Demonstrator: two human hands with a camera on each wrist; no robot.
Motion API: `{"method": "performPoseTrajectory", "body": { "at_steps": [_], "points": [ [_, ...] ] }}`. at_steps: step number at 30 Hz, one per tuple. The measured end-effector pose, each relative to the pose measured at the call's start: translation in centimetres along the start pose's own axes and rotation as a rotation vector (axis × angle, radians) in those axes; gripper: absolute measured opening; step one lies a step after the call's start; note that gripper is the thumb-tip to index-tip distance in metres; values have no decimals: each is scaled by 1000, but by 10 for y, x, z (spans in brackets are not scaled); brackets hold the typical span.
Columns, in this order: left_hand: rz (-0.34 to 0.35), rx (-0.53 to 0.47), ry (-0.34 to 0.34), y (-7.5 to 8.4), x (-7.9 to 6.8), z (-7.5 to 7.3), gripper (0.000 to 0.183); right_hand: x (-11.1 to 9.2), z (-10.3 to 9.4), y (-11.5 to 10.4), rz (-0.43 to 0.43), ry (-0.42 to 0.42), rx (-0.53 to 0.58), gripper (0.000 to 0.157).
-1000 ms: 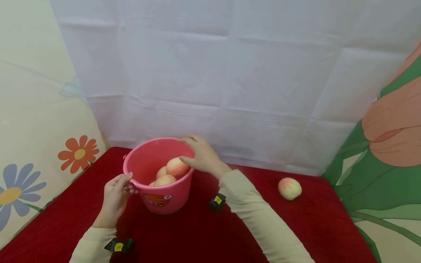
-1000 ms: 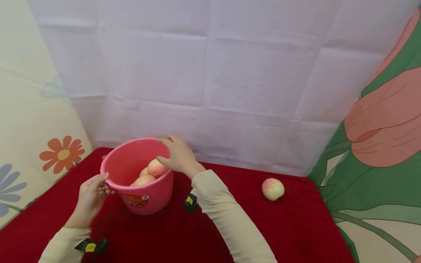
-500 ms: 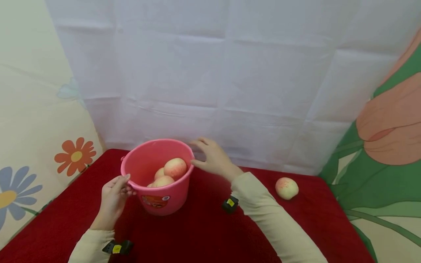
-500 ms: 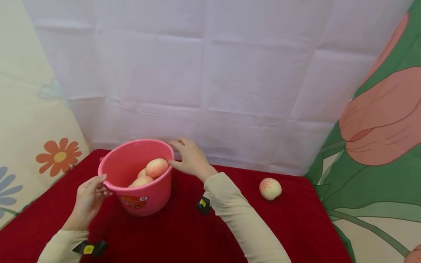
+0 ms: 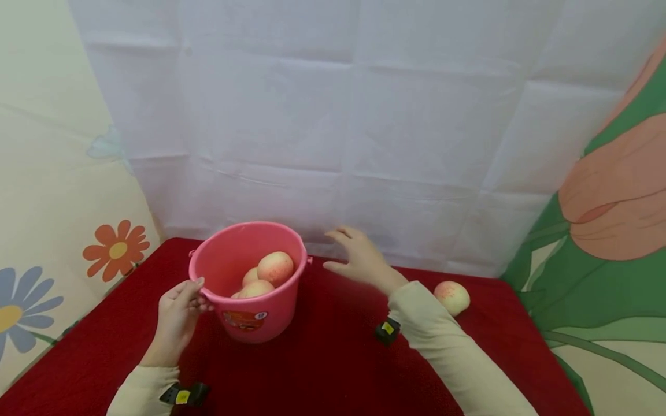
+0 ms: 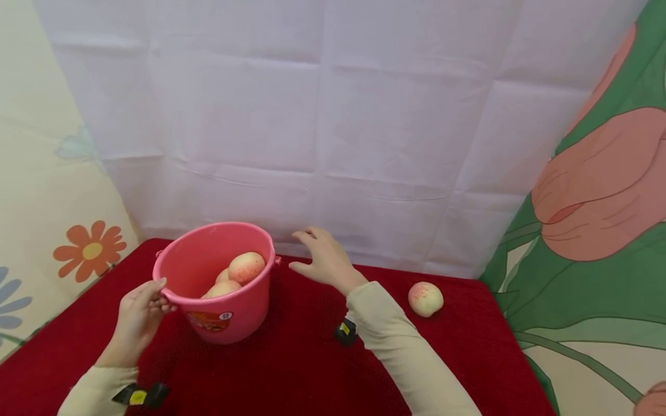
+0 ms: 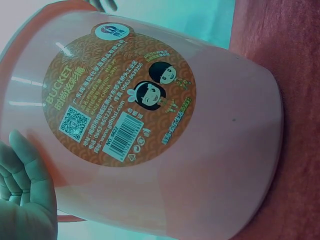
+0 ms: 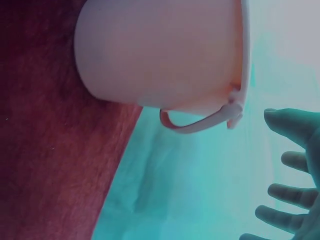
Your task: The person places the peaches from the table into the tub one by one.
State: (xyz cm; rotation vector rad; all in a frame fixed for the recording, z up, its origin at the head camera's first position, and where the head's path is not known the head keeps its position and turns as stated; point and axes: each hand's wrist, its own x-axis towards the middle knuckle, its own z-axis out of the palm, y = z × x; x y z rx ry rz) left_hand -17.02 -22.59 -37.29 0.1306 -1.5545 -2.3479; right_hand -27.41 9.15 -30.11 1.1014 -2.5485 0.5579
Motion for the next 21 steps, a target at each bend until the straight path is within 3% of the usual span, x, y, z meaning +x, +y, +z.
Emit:
{"method": "performPoseTrajectory", "body": {
  "at_steps": [12, 21],
  "points": [
    [-9, 12, -7, 0, -1, -3, 31, -25, 1, 20, 95, -43, 44, 55],
    [1, 11, -15, 0, 0, -2, 31, -44, 2, 36, 105, -35, 2, 56]
  ]
}}
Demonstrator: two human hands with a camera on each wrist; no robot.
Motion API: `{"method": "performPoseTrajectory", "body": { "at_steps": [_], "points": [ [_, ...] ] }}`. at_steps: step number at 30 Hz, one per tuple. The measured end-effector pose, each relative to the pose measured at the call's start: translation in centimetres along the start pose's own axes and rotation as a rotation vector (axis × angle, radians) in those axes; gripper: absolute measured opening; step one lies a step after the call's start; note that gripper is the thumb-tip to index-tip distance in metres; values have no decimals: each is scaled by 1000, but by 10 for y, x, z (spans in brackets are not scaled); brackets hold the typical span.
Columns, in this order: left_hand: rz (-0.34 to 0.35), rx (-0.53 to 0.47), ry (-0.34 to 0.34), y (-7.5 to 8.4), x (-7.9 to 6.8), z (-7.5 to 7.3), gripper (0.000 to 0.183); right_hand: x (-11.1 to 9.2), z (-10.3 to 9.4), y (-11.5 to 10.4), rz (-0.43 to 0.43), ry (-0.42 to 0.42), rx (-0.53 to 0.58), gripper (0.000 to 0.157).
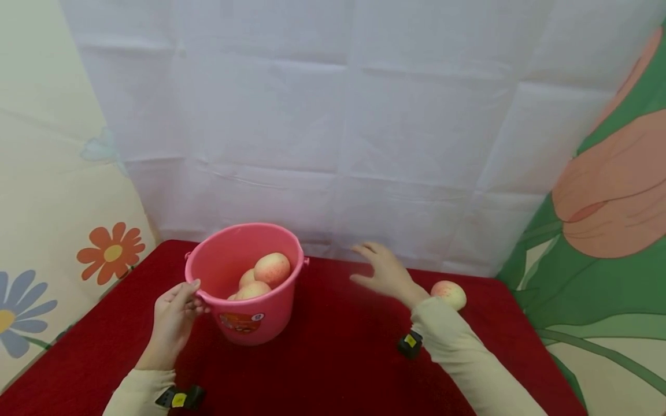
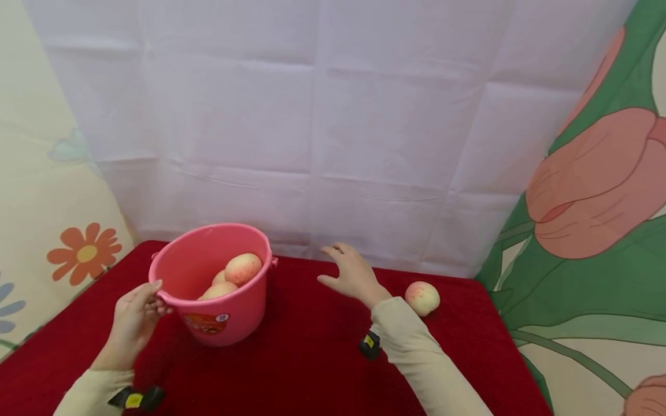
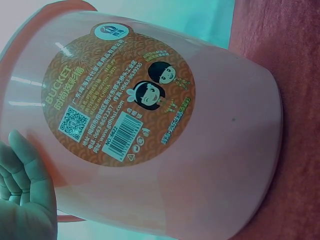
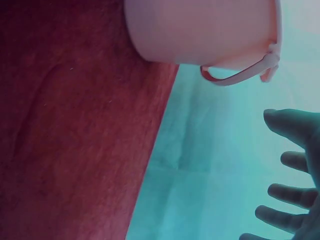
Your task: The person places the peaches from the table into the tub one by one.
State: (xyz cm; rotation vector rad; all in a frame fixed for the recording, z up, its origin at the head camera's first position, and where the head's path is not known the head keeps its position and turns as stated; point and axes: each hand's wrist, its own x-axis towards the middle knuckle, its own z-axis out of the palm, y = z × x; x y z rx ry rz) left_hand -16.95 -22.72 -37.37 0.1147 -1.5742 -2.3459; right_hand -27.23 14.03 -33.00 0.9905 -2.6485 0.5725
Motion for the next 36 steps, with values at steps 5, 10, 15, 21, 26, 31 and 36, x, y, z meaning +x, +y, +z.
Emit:
{"method": "performPoseTrajectory", "body": {
  "at_steps": [5, 10, 15, 21, 26, 31, 36],
  "points": [
    [15, -15, -4, 0, 0, 0, 33, -8, 4, 10, 32, -11, -6, 56],
    [27, -27, -15, -1, -1, 1, 32, -15, 10, 22, 51, -37, -35, 56],
    [31, -23, -15, -1, -1, 1, 33, -24, 16, 37, 108, -69, -85, 57],
    [34, -25, -13, -2, -1, 1, 32, -35, 20, 57, 164, -76, -191, 57],
    [40, -27, -12, -1, -1, 1, 32, -41, 21, 72, 201, -87, -268, 58],
    [27, -23, -4, -1, 0, 1, 33, -46, 22, 85, 245, -89, -325, 60],
    [19, -26, -6, -2, 0, 1, 32, -52, 22, 96, 286, -92, -349, 63]
  ]
}}
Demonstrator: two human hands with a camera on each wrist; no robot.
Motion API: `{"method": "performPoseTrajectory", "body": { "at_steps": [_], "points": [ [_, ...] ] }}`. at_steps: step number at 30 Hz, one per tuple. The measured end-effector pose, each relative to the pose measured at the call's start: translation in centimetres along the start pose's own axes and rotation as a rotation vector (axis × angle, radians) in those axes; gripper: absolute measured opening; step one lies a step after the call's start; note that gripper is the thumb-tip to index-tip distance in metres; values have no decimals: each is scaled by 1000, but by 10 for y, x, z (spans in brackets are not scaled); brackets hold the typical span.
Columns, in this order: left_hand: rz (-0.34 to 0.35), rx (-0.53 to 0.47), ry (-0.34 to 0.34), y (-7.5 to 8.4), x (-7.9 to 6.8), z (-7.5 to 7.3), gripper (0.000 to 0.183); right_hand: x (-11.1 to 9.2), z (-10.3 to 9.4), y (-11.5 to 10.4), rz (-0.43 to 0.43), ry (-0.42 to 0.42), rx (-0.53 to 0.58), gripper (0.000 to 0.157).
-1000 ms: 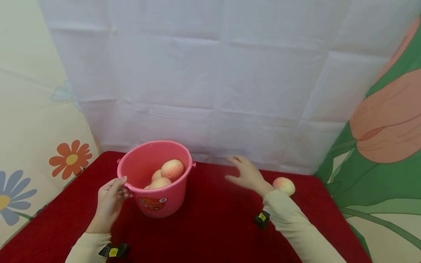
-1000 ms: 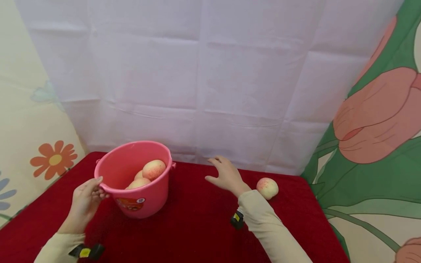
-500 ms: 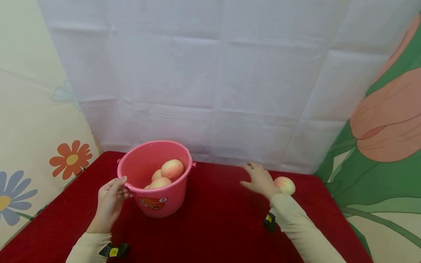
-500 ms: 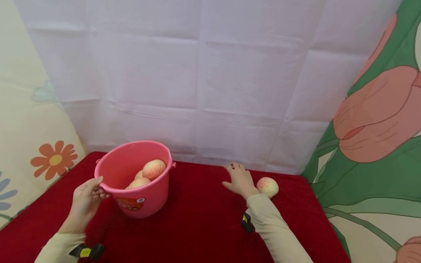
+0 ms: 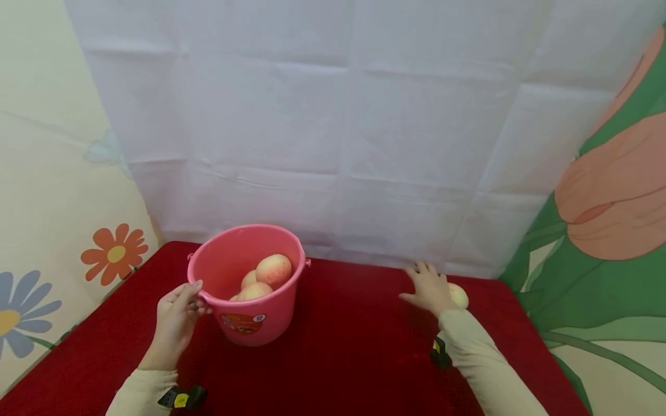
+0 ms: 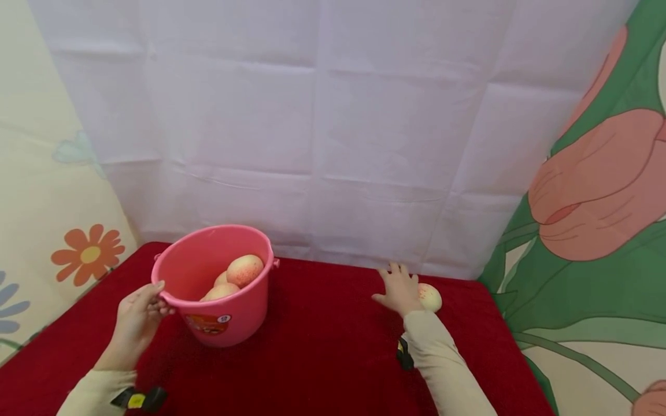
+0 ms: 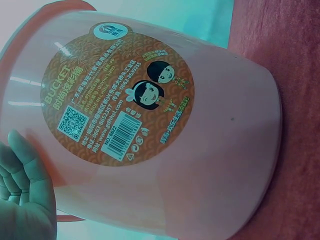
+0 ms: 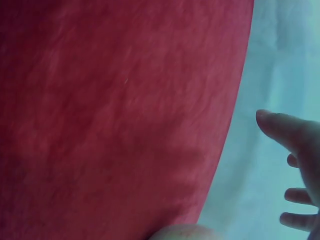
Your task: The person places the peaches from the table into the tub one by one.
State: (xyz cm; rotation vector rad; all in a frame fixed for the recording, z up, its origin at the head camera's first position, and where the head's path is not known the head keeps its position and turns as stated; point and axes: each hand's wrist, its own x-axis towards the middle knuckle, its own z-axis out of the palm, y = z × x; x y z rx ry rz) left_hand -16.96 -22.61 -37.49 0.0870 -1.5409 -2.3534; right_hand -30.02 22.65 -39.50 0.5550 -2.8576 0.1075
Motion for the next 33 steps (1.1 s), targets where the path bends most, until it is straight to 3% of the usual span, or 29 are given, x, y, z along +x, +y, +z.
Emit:
{"method": "performPoseTrajectory", "body": {
  "at_steps": [15, 33],
  "points": [
    [-2, 8, 1, -1, 0, 0, 31, -11, 16, 35, 97, -18, -33, 73],
    [22, 11, -10, -2, 0, 0, 32, -12, 28, 53, 191, -73, 13, 71]
  ]
}}
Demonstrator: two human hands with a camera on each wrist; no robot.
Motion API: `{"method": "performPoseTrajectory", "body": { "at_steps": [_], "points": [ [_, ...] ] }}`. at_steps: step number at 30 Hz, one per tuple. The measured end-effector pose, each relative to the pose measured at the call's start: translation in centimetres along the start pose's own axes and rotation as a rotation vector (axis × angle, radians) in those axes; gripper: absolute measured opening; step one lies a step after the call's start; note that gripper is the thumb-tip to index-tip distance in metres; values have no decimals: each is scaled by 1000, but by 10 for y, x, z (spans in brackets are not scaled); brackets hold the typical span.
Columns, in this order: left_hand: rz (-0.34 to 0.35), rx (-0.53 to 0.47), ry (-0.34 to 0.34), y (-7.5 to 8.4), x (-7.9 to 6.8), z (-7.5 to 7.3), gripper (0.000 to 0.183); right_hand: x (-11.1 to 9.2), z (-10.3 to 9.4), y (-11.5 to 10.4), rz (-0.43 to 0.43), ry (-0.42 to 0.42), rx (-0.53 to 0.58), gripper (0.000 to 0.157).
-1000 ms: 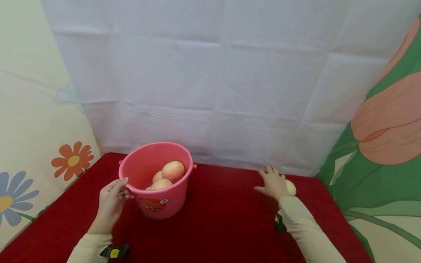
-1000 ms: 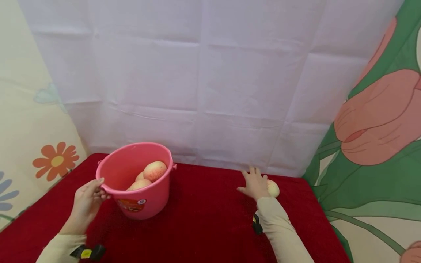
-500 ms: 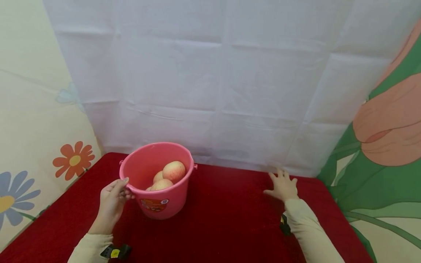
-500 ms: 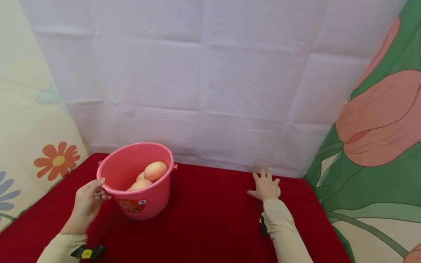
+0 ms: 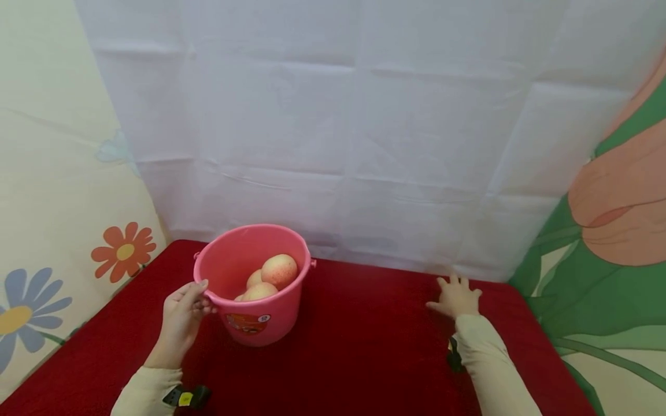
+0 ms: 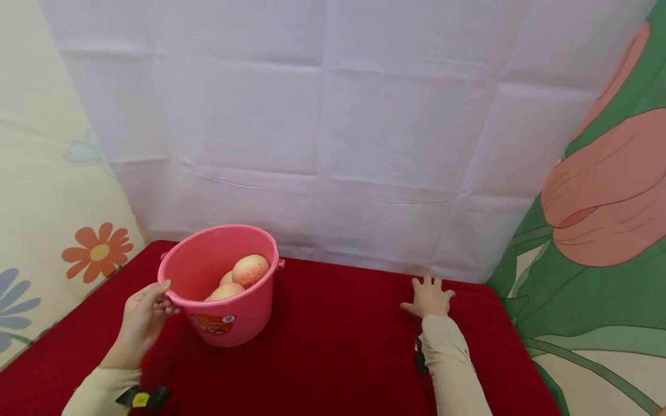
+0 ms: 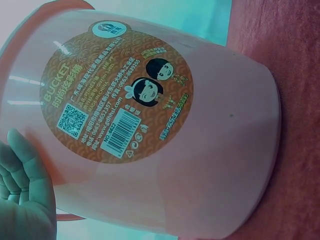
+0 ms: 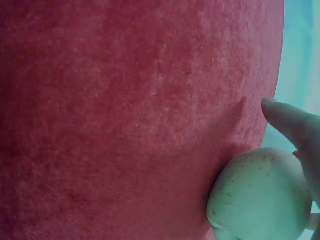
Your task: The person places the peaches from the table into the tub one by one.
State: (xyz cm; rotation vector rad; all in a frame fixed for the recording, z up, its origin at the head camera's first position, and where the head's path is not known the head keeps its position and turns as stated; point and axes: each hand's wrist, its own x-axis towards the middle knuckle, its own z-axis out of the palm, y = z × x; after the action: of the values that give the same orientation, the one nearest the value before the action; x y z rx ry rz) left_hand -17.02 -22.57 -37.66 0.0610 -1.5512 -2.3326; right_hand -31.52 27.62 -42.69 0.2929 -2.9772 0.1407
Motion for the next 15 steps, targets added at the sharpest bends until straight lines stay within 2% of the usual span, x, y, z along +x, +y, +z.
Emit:
{"method": "performPoseTrajectory", "body": {
  "at_steps": [8, 15],
  "points": [
    [-5, 3, 8, 0, 0, 0, 33, -2, -2, 4, 39, -74, 3, 67],
    [10, -9, 1, 0, 0, 1, 35, -1, 0, 8, 44, -67, 30, 60]
  ]
}}
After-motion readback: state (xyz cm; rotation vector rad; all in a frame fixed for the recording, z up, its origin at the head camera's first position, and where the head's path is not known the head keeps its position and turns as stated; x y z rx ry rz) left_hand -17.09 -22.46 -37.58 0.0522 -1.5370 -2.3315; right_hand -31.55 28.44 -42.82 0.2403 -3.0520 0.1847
